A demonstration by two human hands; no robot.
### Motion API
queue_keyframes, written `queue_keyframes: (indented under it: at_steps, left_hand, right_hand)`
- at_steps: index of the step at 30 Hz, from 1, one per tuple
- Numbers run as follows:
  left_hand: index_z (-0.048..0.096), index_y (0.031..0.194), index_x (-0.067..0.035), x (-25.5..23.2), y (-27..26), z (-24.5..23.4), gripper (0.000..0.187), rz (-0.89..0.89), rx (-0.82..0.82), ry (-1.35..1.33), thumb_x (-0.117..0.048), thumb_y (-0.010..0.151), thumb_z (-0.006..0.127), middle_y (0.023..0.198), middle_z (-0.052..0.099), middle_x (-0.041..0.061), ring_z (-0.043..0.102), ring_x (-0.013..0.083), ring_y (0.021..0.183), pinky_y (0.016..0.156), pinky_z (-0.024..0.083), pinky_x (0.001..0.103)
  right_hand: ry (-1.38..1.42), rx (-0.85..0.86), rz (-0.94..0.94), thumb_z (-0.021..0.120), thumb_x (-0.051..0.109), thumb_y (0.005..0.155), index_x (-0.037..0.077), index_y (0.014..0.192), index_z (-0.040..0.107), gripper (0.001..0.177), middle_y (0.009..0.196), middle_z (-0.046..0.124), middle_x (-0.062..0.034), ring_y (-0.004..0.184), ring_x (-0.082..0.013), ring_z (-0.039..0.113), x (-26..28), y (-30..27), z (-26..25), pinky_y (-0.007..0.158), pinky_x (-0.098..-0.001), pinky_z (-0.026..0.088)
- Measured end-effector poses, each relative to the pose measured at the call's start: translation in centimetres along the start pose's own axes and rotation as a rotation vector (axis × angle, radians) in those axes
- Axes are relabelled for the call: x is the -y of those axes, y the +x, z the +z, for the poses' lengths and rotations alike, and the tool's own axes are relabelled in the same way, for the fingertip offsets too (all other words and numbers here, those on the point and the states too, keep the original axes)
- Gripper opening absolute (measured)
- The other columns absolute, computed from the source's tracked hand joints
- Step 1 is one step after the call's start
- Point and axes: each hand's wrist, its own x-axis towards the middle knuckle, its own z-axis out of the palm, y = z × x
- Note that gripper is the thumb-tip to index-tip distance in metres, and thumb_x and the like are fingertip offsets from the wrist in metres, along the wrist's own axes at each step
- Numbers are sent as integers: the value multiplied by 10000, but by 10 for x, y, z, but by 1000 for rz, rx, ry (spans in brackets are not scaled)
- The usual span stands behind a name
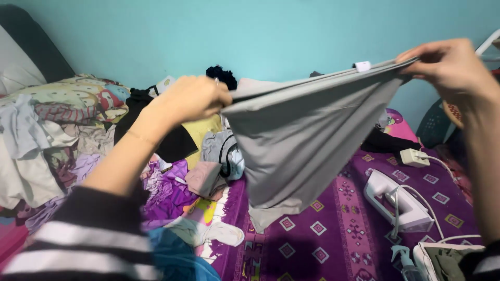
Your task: The recorder is ironing and folding various pieces of clothing on a bed.
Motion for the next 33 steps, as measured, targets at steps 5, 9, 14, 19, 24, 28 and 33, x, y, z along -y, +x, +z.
queue_keyframes:
  at_steps: [5,9,14,19,24,28,33]
  left_hand:
    - [687,956,-52,-24,-11,-26,172,60,-115,-46,-192,861,660,850,694,133,667,370,757,621,517,490]
    - [690,905,-60,3,0,-24,290,-26,-320,67,-350,910,694,861,724,117,681,362,789,657,529,481]
    - [612,841,114,49,31,3,540,-664,-376,-641,-379,1057,563,820,690,199,713,175,671,598,582,321]
    - [463,1245,30,16,78,37,669,-737,-178,-958,-329,765,758,958,665,176,699,204,648,526,606,314]
    - [134,1581,-45,5,74,61,1095,-384,52,-947,-51,685,763,1289,566,238,662,218,949,670,596,326]
    - [38,1630,-176,-1,60,39,1193,-285,240,-1052,15,668,718,1465,497,142,610,223,1058,776,552,330]
    - [107,1671,-199,1,57,39,1167,-1,266,-913,38,704,716,1562,484,121,515,229,1370,1085,471,346]
  right_hand:
    - [-31,-73,-229,659,-156,1000,-132,1103,677,107,1097,694,-225,979,-231,706,-18,2,-29,956,-357,602]
    - [80,-129,-238,623,-127,955,-46,1066,662,143,1130,677,-176,972,-178,674,33,-20,-6,803,-273,526]
    - [-42,231,-529,554,-161,743,22,975,696,327,1067,721,-172,965,-224,742,125,-95,61,940,-346,633]
    - [-109,470,-348,717,-2,735,86,1064,737,342,1095,758,-100,921,-264,753,127,-161,207,754,-317,624]
    - [-177,549,-835,726,-9,804,48,1097,618,318,1154,649,-113,963,-313,710,95,-169,256,788,-373,598]
    - [-210,551,-812,704,-18,766,51,1083,618,335,1121,665,-107,941,-326,703,83,-169,250,769,-393,586]
    - [-393,555,-383,637,6,820,134,1191,618,393,1051,678,-70,902,-282,696,90,-142,217,773,-364,594]
